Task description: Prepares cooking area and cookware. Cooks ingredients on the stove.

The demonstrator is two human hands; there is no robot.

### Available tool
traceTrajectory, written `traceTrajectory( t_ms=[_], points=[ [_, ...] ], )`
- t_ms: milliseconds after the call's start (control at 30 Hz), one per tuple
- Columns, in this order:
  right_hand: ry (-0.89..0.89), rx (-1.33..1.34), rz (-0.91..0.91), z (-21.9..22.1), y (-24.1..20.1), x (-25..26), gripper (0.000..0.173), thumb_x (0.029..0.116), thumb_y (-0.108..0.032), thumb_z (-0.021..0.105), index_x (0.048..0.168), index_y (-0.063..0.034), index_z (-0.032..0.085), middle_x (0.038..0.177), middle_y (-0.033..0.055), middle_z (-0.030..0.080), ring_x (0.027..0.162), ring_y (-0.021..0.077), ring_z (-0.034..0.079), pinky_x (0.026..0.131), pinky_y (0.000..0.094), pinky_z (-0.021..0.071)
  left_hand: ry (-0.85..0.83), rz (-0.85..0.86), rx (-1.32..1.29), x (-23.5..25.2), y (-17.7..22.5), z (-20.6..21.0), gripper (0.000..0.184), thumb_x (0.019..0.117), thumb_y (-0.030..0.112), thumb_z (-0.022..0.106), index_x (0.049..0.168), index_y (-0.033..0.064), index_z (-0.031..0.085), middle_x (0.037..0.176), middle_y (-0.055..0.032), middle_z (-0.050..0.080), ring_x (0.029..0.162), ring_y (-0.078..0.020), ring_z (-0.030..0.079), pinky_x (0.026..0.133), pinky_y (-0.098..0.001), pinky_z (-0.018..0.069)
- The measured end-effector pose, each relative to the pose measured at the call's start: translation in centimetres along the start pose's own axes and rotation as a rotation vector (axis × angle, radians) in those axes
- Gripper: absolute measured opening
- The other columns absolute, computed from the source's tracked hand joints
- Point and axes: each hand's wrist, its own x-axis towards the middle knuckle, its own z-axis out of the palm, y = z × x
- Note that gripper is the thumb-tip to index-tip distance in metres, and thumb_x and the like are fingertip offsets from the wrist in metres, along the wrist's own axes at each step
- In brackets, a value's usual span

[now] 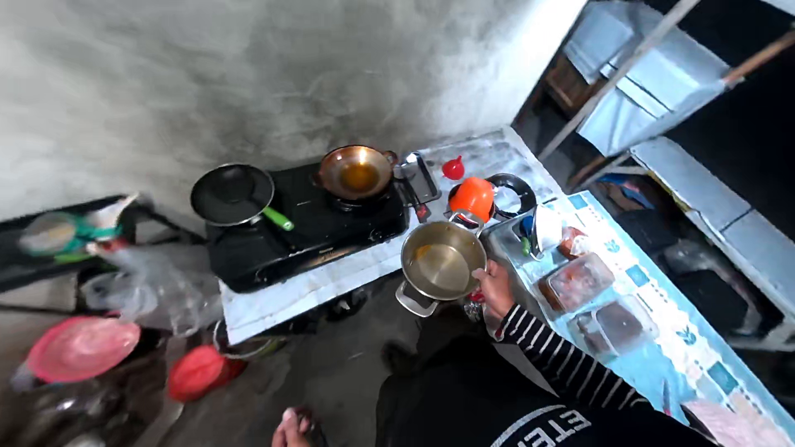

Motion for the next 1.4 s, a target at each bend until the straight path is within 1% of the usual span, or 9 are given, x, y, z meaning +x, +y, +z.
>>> traceTrajectory(
  t_ms=[233, 333, 467, 700, 800, 900, 1000, 1100, 1400],
  points=[
    [-0.094, -0.070, 0.018, 2.1, -0.5, 2.8, 0.018, 0.0974, -0.009, 0.060, 0.111, 0.0024, 0.062, 0.091, 0.0153, 0.067, 0.068, 0.0232, 0.068, 0.061, 0.0416, 0.0604, -0.781, -0.133, -0.145, -0.4, 8.7, 17.9, 0.054, 0.1126, 0.039, 0.031, 0.136, -0.0022, 0.055, 0.128, -0.0160, 0.067, 0.110, -0.0282, 0.070, 0.092, -0.0462, 0.0614],
    [-0.265, -0.156, 0.052, 4.3, 0.6, 4.0, 0.023, 0.0989, -0.016, 0.061, 0.113, 0.0016, 0.063, 0.093, 0.0162, 0.068, 0.072, 0.0251, 0.070, 0.067, 0.0447, 0.0623, -0.617, -0.209, -0.167, -0.4, 9.7, 21.1, 0.047, 0.1123, 0.038, 0.036, 0.107, 0.0007, 0.065, 0.088, -0.0098, 0.071, 0.076, -0.0193, 0.071, 0.070, -0.0385, 0.0628],
    [-0.580, -0.168, 0.102, 4.3, 1.9, 7.7, 0.046, 0.1091, -0.043, 0.048, 0.121, -0.0010, 0.062, 0.091, 0.0132, 0.072, 0.071, 0.0220, 0.074, 0.070, 0.0412, 0.0655, -0.416, -0.211, -0.305, -0.1, 9.8, 21.7, 0.041, 0.1126, 0.036, 0.035, 0.109, 0.0056, 0.062, 0.087, -0.0035, 0.069, 0.079, -0.0150, 0.070, 0.076, -0.0378, 0.0623],
    [0.028, 0.512, 0.448, 3.5, 4.3, 23.5, 0.046, 0.1124, -0.025, 0.038, 0.152, -0.0049, 0.028, 0.126, 0.0254, 0.062, 0.091, 0.0329, 0.073, 0.075, 0.0460, 0.0633, -0.216, -0.199, -0.269, -1.5, 9.6, 19.2, 0.038, 0.1114, 0.035, 0.039, 0.114, 0.0044, 0.062, 0.104, -0.0080, 0.072, 0.096, -0.0214, 0.072, 0.086, -0.0451, 0.0617],
    [0.120, 0.554, 0.434, 4.4, 5.7, 27.3, 0.050, 0.1079, -0.015, 0.051, 0.154, -0.0062, 0.033, 0.135, 0.0265, 0.057, 0.101, 0.0364, 0.071, 0.079, 0.0504, 0.0625, -0.178, -0.204, -0.256, -2.3, 9.0, 18.0, 0.042, 0.1109, 0.039, 0.039, 0.127, 0.0051, 0.060, 0.114, -0.0092, 0.072, 0.103, -0.0219, 0.071, 0.089, -0.0458, 0.0609],
    [0.187, 0.410, 0.415, 5.3, 6.8, 29.1, 0.052, 0.0998, -0.007, 0.064, 0.146, 0.0032, 0.044, 0.138, 0.0278, 0.055, 0.118, 0.0368, 0.064, 0.092, 0.0520, 0.0593, -0.111, -0.201, -0.217, -3.0, 8.5, 17.9, 0.041, 0.1109, 0.040, 0.038, 0.121, 0.0086, 0.061, 0.103, -0.0037, 0.072, 0.093, -0.0158, 0.071, 0.084, -0.0405, 0.0611],
    [0.169, 0.061, 0.387, 5.1, 6.2, 29.1, 0.058, 0.0942, -0.011, 0.073, 0.144, 0.0051, 0.049, 0.143, 0.0276, 0.054, 0.132, 0.0349, 0.056, 0.107, 0.0483, 0.0511, -0.089, -0.229, -0.233, -3.6, 8.3, 18.7, 0.043, 0.1113, 0.042, 0.036, 0.114, 0.0079, 0.063, 0.099, -0.0048, 0.073, 0.090, -0.0172, 0.072, 0.080, -0.0409, 0.0624],
    [0.170, -0.077, 0.351, 3.8, 3.4, 27.5, 0.072, 0.0883, -0.015, 0.081, 0.147, 0.0060, 0.045, 0.147, 0.0283, 0.051, 0.140, 0.0358, 0.049, 0.116, 0.0499, 0.0421, -0.142, -0.257, -0.264, -3.4, 7.8, 19.3, 0.046, 0.1110, 0.042, 0.038, 0.125, 0.0045, 0.061, 0.112, -0.0101, 0.072, 0.102, -0.0217, 0.071, 0.088, -0.0453, 0.0611],
    [-0.109, 0.307, 0.097, -2.1, -3.1, 14.5, 0.057, 0.0848, 0.000, 0.075, 0.137, -0.0015, 0.054, 0.125, 0.0174, 0.065, 0.113, 0.0239, 0.066, 0.090, 0.0442, 0.0604, -0.336, -0.243, -0.173, -2.2, 8.6, 24.0, 0.047, 0.1110, 0.034, 0.042, 0.145, 0.0038, 0.053, 0.122, -0.0160, 0.070, 0.105, -0.0261, 0.071, 0.088, -0.0473, 0.0614]
  ],
)
